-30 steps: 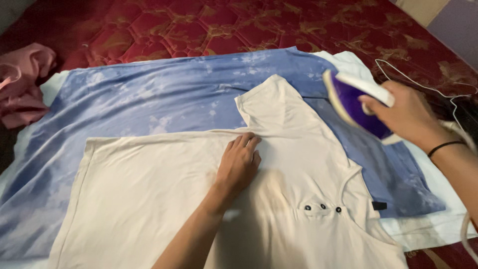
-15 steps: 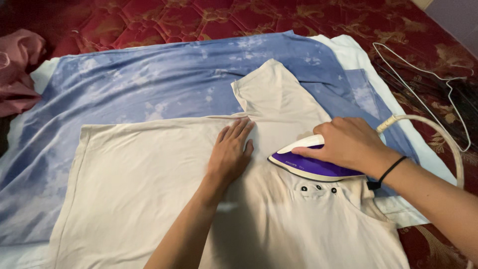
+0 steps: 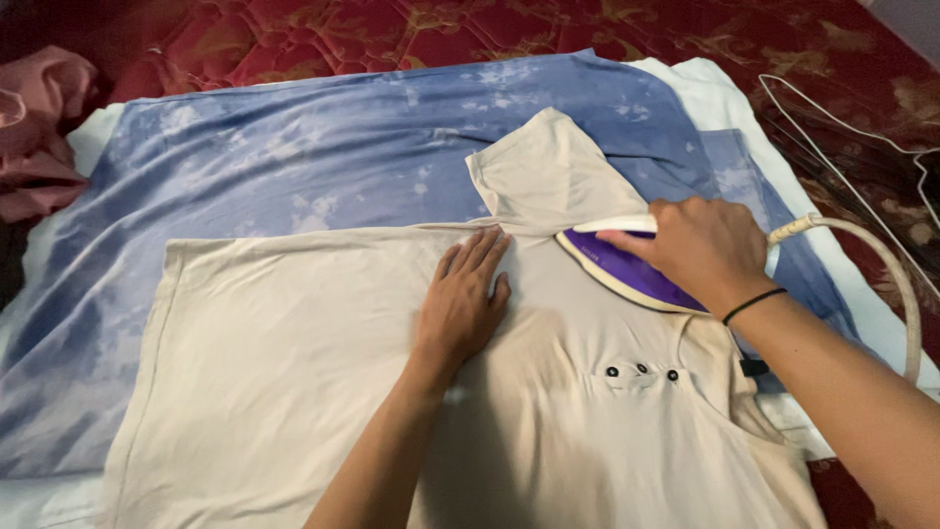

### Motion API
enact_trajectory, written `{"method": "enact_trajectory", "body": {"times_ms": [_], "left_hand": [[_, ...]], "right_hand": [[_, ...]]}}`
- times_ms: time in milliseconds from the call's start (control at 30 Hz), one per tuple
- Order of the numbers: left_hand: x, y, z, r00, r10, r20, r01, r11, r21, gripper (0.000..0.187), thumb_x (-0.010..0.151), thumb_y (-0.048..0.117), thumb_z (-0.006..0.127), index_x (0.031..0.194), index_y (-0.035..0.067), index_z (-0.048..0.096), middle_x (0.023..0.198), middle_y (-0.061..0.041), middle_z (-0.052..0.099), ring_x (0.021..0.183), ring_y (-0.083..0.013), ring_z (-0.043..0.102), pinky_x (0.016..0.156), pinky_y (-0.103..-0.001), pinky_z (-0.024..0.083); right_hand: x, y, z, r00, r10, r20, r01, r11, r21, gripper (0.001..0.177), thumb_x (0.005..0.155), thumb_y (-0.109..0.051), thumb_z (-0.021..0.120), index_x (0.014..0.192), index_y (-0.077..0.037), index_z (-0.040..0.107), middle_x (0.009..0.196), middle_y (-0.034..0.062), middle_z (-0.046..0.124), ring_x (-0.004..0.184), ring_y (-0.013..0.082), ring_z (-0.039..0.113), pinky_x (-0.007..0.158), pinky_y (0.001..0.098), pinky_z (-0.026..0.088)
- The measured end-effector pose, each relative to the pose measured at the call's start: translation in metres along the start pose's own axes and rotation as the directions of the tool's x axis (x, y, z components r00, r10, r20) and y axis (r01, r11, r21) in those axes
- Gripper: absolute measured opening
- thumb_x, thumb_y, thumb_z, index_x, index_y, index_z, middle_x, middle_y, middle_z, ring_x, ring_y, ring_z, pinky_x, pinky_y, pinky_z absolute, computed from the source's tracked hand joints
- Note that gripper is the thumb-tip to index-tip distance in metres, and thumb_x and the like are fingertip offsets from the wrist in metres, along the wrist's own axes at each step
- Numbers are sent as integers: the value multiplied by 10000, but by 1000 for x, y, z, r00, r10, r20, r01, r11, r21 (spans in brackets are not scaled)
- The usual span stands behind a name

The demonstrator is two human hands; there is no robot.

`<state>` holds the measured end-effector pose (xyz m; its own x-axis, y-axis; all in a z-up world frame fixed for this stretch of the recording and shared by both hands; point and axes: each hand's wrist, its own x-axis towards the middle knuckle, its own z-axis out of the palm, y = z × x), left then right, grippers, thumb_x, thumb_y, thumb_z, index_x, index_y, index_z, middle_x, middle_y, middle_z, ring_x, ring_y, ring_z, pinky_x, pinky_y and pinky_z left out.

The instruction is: The person irons a white polo shirt laid out on a blue cloth. They use a purple and white iron to smooth the front, sleeves, and collar areas, adjusting the fabric with their left hand as needed.

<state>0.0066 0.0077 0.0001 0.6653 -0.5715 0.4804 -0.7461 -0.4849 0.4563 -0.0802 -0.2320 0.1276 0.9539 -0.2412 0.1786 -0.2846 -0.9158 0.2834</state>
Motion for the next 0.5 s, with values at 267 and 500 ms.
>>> {"method": "enact_trajectory", "body": {"times_ms": [267, 500], "left_hand": [[0, -2, 1, 1000, -11, 7, 12, 1000, -16, 514, 953, 206, 558, 1444, 60, 532, 1548, -111, 500, 1469, -259, 407, 1205, -452, 284], [0, -3, 1, 1000, -18, 9, 19, 999, -42, 499, 946, 201, 577, 1425, 65, 550, 1546, -101, 503, 1464, -252, 409, 1203, -450, 287]], "right_hand": [[10, 11, -10, 967, 24, 255, -57, 991, 122, 814, 797, -824, 592, 825, -42, 818, 824, 236, 746, 802, 410, 748, 747, 477, 600], [-2, -3, -38, 880, -46, 473, -58, 978, 202, 732, 773, -743, 579, 690, -50, 803, 676, 185, 755, 706, 363, 760, 752, 465, 585]]}}
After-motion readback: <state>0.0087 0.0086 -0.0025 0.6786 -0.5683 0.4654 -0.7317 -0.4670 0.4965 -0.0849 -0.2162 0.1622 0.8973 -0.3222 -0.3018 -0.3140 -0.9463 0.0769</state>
